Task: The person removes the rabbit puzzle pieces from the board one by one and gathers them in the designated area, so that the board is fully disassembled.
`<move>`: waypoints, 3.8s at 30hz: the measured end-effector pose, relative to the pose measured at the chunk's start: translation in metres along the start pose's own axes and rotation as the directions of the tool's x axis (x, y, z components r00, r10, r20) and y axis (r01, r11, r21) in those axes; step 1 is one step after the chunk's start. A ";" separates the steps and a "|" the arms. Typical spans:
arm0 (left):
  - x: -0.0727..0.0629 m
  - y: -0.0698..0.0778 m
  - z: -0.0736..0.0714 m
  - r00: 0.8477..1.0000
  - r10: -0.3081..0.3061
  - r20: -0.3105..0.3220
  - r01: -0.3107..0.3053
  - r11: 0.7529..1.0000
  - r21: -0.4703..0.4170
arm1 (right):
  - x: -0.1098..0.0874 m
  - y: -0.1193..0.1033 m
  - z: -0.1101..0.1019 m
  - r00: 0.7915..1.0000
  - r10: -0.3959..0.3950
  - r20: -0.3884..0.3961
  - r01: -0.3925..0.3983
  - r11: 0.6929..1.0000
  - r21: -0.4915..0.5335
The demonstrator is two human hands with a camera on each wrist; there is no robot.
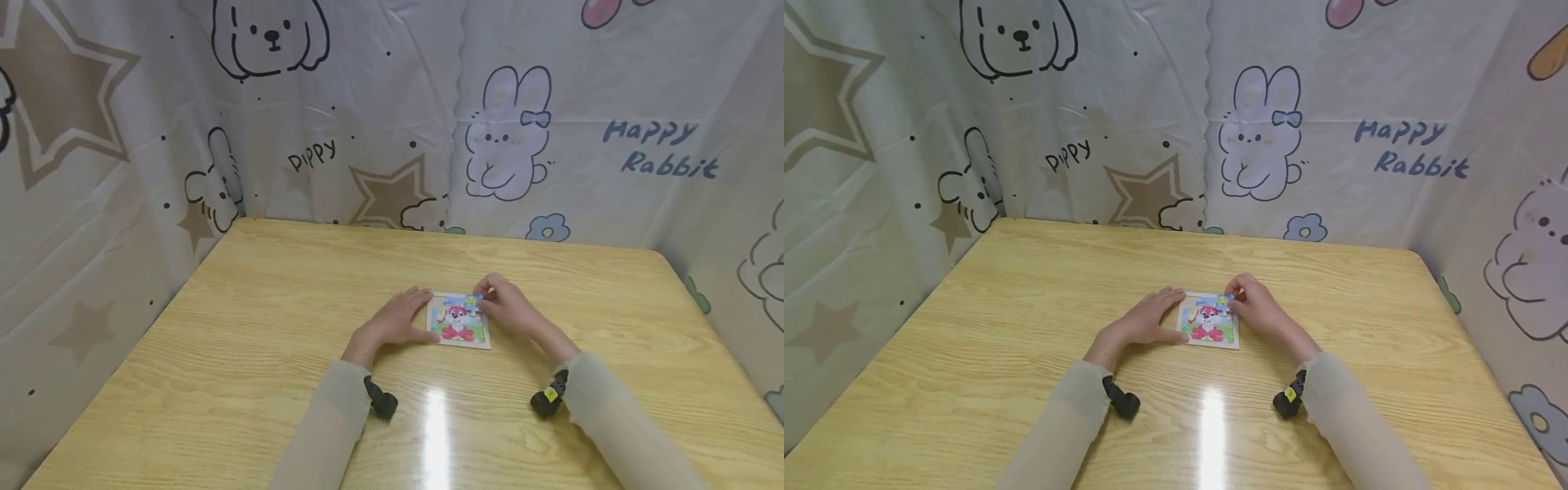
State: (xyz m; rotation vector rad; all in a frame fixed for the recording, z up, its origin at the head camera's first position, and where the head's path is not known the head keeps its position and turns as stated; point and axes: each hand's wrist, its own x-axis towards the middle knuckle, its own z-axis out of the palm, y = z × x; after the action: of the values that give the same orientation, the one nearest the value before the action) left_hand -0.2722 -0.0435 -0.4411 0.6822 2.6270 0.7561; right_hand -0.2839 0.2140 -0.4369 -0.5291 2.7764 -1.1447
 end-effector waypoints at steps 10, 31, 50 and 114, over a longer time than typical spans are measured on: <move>0.001 -0.002 0.001 1.000 0.020 0.002 -0.020 1.000 0.017 | -0.011 0.013 -0.013 1.000 0.013 -0.021 -0.014 1.000 -0.026; 0.001 -0.003 0.000 1.000 0.011 0.006 -0.011 1.000 -0.002 | -0.032 0.032 -0.037 0.999 0.015 -0.034 -0.017 0.997 -0.071; 0.002 -0.005 0.001 1.000 0.016 -0.001 -0.016 1.000 0.006 | -0.025 0.037 -0.040 1.000 0.013 0.029 -0.010 0.996 -0.090; 0.004 -0.009 0.002 1.000 0.016 0.000 -0.016 1.000 0.025 | 0.040 -0.018 0.010 0.916 -0.227 0.330 0.277 0.954 -0.114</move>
State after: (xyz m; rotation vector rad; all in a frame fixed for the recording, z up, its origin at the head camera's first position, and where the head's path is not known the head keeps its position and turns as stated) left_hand -0.2780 -0.0475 -0.4489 0.7111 2.6383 0.7296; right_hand -0.3138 0.1817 -0.4294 -1.0179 2.5830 -0.7915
